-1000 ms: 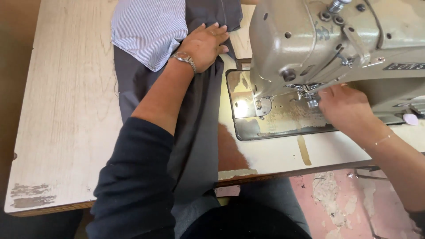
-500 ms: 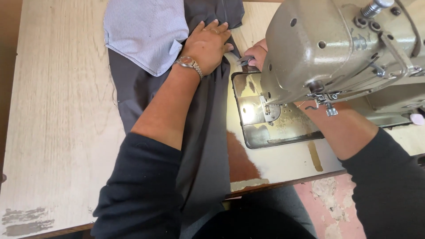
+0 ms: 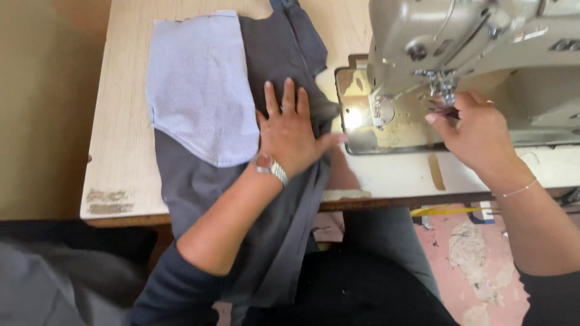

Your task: A person is using an industrial sewing machine to join pieces of grey and light blue fabric, including aligning edges and trimming excess thread.

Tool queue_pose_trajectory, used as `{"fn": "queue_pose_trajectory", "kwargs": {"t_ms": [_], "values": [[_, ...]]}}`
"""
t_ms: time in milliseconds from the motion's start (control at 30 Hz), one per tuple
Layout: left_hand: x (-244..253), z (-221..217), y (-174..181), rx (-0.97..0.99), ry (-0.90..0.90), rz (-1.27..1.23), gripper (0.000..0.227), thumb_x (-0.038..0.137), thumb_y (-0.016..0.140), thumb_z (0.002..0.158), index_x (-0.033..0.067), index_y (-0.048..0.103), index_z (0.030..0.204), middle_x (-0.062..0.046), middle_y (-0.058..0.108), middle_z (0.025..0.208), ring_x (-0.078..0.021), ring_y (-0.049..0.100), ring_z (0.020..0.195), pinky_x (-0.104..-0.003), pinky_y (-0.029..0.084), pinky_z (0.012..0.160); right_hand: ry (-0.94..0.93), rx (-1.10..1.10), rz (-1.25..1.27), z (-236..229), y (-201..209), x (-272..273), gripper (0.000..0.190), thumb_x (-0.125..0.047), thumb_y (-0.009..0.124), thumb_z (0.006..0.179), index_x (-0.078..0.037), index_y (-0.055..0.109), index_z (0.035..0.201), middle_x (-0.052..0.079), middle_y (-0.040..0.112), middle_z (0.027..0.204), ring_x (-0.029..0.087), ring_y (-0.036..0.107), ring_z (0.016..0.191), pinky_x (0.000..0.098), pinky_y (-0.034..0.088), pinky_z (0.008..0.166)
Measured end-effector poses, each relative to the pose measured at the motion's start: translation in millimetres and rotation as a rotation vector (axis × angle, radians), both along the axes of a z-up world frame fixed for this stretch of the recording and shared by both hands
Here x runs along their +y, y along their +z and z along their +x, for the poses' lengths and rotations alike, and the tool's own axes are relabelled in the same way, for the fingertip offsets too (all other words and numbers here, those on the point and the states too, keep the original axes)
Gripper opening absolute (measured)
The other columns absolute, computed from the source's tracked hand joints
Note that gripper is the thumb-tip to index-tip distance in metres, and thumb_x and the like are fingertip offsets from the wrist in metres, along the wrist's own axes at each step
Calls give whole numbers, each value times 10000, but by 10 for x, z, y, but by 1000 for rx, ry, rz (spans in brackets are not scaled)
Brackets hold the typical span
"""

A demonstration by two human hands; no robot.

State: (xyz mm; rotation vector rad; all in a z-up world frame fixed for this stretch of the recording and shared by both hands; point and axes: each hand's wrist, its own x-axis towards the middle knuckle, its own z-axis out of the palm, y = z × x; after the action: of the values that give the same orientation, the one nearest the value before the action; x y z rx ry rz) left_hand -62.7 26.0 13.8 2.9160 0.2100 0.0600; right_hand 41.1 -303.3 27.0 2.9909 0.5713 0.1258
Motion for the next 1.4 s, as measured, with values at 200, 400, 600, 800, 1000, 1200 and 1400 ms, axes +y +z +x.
{"fn": "queue_pose_trajectory", "kwargs": {"t_ms": [200, 400, 600, 800, 1000, 1200, 1400], "values": [[-892, -1529, 39, -93, -61, 270, 1471, 1157, 390, 551, 122, 327, 1595, -198, 241, 1673, -525, 213, 1508, -717, 293, 1090, 516, -62, 491, -978, 119, 219, 229, -80, 815, 972, -24, 726, 1175, 116, 695, 1038, 228, 645, 886, 348, 537, 822], [-501, -1241, 379, -413, -237, 224, 694, 698, 591, 948, 49, 695, 1169, -119, 719, 1000, -278, 657, 653, -376, 518, 494, 670, 3, 369, -1086, 302, 536, 250, -162, 688, 1052, -6, 647, 1243, 143, 641, 1078, 319, 588, 966, 426, 516, 769], [-105, -390, 2, -465, -784, 129, 454, 3, 665, 921, 12, 614, 1373, -201, 596, 1391, -399, 595, 1241, -511, 488, 1038, 754, -252, 266, -936, 273, 722, 199, -219, 799, 1006, -113, 714, 1152, 65, 602, 1066, 274, 618, 865, 386, 510, 695], [2, -300, -4, -735, -839, 409, 195, -66, 596, 869, 124, 573, 833, -30, 529, 815, -210, 506, 734, -314, 446, 552, 665, -25, 184, -763, 204, 761, 167, -326, 723, 1022, -165, 734, 1062, 35, 596, 946, 293, 626, 734, 441, 527, 594], [-22, -388, 124, -809, -841, 353, 211, -82, 587, 897, 129, 594, 885, -24, 519, 858, -182, 456, 668, -298, 394, 510, 593, 38, 81, -709, 298, 968, 265, -436, 668, 1015, -176, 712, 1047, 26, 654, 933, 311, 673, 805, 473, 532, 610], [-68, -454, 138, -830, -746, 242, 161, -32, 610, 968, 120, 610, 916, 2, 553, 884, -167, 483, 654, -301, 399, 461, 735, 54, 168, -619, 52, 987, 319, -433, 736, 967, -129, 682, 1045, 43, 627, 922, 322, 632, 751, 457, 505, 762], [-47, -368, 27, -822, -669, 189, 165, -37, 580, 895, 122, 598, 935, 4, 538, 906, -177, 503, 646, -322, 362, 426, 804, -176, 200, -638, -54, 933, 280, -445, 759, 1017, -194, 659, 947, -16, 596, 845, 254, 556, 647, 381, 381, 739]]}}
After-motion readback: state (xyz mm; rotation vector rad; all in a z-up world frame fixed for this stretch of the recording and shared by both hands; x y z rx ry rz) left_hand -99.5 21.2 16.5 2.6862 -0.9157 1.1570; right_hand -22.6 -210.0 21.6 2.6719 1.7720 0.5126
